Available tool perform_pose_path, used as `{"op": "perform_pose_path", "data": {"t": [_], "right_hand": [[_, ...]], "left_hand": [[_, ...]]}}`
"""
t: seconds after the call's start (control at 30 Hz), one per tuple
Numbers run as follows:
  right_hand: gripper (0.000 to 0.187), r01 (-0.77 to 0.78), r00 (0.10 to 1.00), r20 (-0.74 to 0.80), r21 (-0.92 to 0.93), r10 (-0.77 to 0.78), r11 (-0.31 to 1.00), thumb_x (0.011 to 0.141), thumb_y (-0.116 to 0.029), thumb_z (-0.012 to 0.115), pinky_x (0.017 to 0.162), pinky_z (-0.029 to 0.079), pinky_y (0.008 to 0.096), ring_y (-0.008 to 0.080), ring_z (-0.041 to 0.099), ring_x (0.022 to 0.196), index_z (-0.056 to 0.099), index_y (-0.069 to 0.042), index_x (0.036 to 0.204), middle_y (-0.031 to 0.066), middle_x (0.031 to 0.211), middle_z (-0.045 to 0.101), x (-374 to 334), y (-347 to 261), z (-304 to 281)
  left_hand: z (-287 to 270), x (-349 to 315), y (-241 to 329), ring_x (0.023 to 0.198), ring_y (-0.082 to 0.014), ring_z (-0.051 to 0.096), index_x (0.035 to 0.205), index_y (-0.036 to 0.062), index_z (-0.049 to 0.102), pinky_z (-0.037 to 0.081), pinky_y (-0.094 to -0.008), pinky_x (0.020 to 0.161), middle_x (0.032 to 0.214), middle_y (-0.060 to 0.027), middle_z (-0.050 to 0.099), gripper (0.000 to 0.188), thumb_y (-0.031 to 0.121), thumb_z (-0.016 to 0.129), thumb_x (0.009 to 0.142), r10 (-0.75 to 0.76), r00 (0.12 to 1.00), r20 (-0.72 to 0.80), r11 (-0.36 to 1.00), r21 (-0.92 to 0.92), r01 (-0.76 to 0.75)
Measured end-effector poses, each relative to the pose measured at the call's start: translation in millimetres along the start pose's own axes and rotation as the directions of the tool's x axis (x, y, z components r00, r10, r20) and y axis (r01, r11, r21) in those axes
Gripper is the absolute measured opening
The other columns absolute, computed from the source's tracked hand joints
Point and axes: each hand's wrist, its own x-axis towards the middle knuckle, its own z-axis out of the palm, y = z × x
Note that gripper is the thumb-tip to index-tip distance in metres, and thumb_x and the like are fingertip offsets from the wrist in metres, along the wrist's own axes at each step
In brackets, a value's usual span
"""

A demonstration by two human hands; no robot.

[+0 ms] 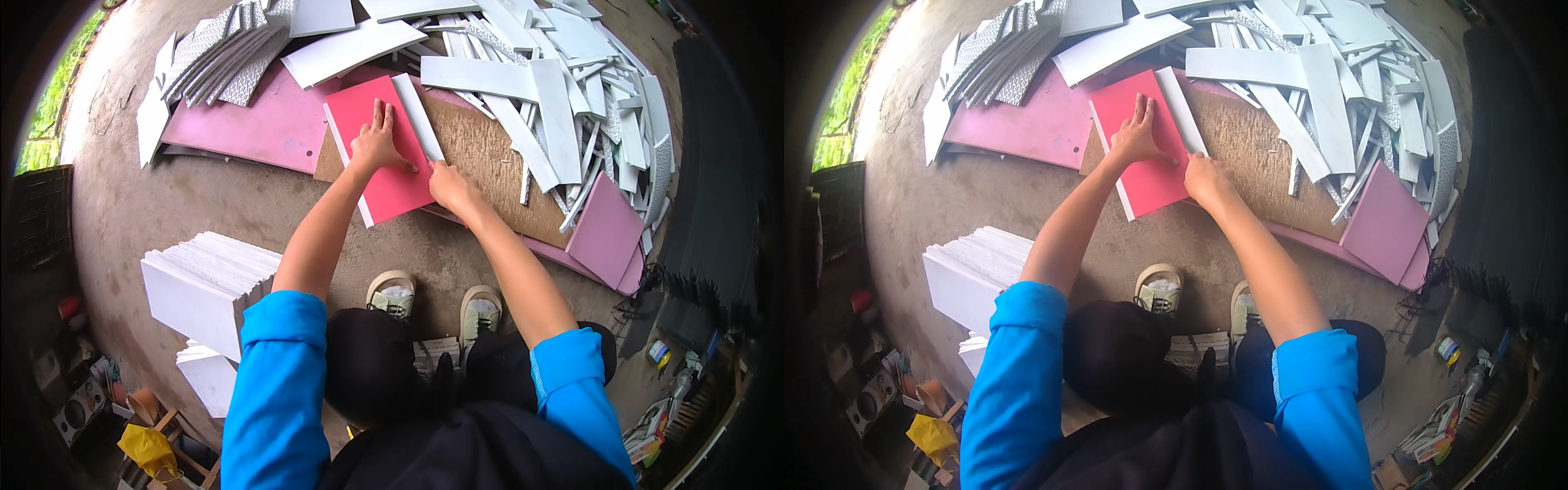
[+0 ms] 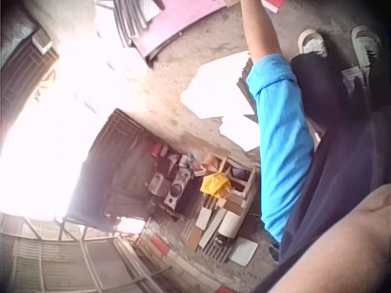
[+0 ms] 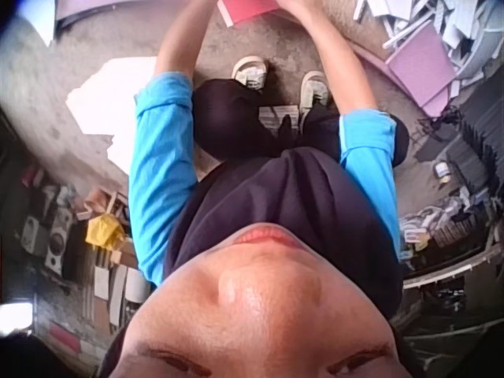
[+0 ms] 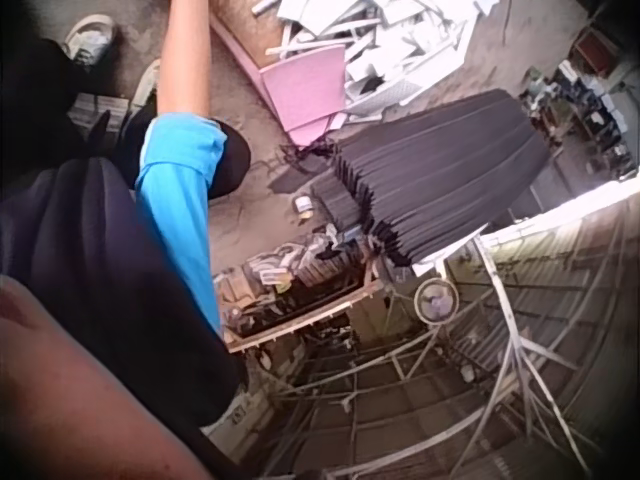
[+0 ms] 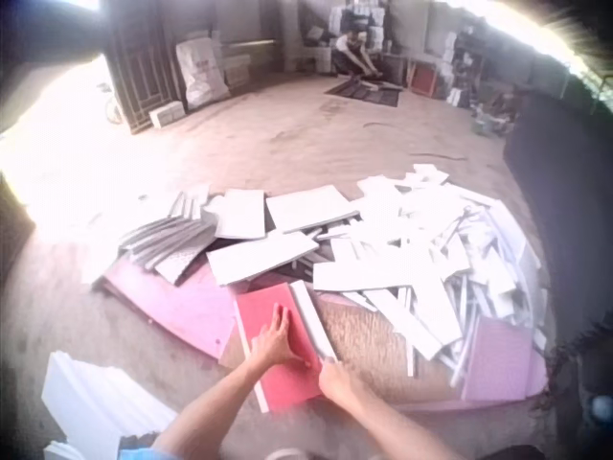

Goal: The person sits on the floor and repeatedly cuts white paper sheets using a red utility knife. They align each sheet against a pink template, trim the edges, and place the cut pieces into a growing stack.

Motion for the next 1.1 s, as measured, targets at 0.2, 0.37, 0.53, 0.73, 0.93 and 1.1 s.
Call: {"op": "perform_pose_path", "data": {"t": [0.2,0.37,0.53,0.73,0.93,1.1], "right_hand": [[0.028,-0.041,0.999,0.028,-0.007,0.041,0.999,0.09,-0.023,0.041,0.078,0.046,0.0506,0.0398,0.061,0.09,0.05,0.001,0.102,0.0249,0.091,0.063,-81.7,39.8,41.6],[0.025,-0.027,0.997,0.07,0.024,0.025,0.999,0.086,-0.019,0.043,0.066,0.05,0.0451,0.035,0.064,0.071,0.053,0.003,0.09,0.0208,0.075,0.064,-90.1,59.5,49.8],[0.034,-0.248,0.916,0.384,0.321,0.113,0.914,0.088,-0.028,0.045,0.05,0.049,0.0367,0.0252,0.058,0.044,0.052,0.004,0.078,0.0147,0.056,0.06,-65.1,83.7,-7.8],[0.039,-0.021,0.921,-0.35,0.396,0.172,0.918,0.081,-0.032,0.055,0.071,0.046,0.0447,0.0364,0.061,0.075,0.057,0.007,0.083,0.0243,0.077,0.061,30.9,79.3,21.4],[0.037,-0.018,0.95,-0.234,0.621,0.207,0.784,0.073,-0.024,0.068,0.068,0.047,0.039,0.0297,0.061,0.072,0.052,0.003,0.092,0.0165,0.076,0.061,55.1,30.5,30.9],[0.033,0.029,0.974,-0.153,0.816,0.168,0.578,0.068,-0.016,0.073,0.061,0.045,0.0331,0.0198,0.058,0.065,0.052,0.001,0.087,0.0099,0.073,0.058,43.8,33.9,14.5]], "left_hand": [[0.5,-0.3,-0.4,0.117,-0.0417,0.043,0.143,0.0132,0.004,0.045,-0.0482,0.087,0.15,-0.0097,0.001,0.142,0.065,0.078,0.034,-0.001,1.0,0.027,1.0,-0.019,0.001],[-3.1,-7.6,3.3,0.123,-0.0387,0.037,0.143,0.0135,0.007,0.039,-0.0531,0.091,0.15,-0.0073,0.003,0.137,0.066,0.076,0.037,0.021,1.0,0.006,1.0,-0.022,-0.021],[31.9,-40.8,-18.4,0.106,-0.0275,0.043,0.139,0.0145,0.028,0.036,-0.0399,0.089,0.143,-0.0032,0.026,0.094,0.065,0.06,0.066,0.201,0.88,-0.431,0.979,0.068,-0.19],[29.5,-45.3,-14.4,0.099,-0.0252,0.043,0.133,0.0149,0.039,0.034,-0.0363,0.084,0.136,-0.0003,0.036,0.069,0.052,0.057,0.077,0.249,0.817,-0.52,0.953,-0.017,-0.301],[27.1,-48.3,-9.8,0.098,-0.0258,0.043,0.122,0.0129,0.047,0.034,-0.0363,0.082,0.129,0.0002,0.042,0.063,0.052,0.06,0.074,0.11,0.822,-0.558,0.968,-0.127,-0.216],[17.3,-58.3,34.1,0.115,-0.0292,0.031,0.127,0.0113,0.037,0.023,-0.0474,0.093,0.134,-0.0068,0.031,0.072,0.042,0.065,0.069,-0.145,0.82,-0.554,0.955,-0.294,-0.03]]}}
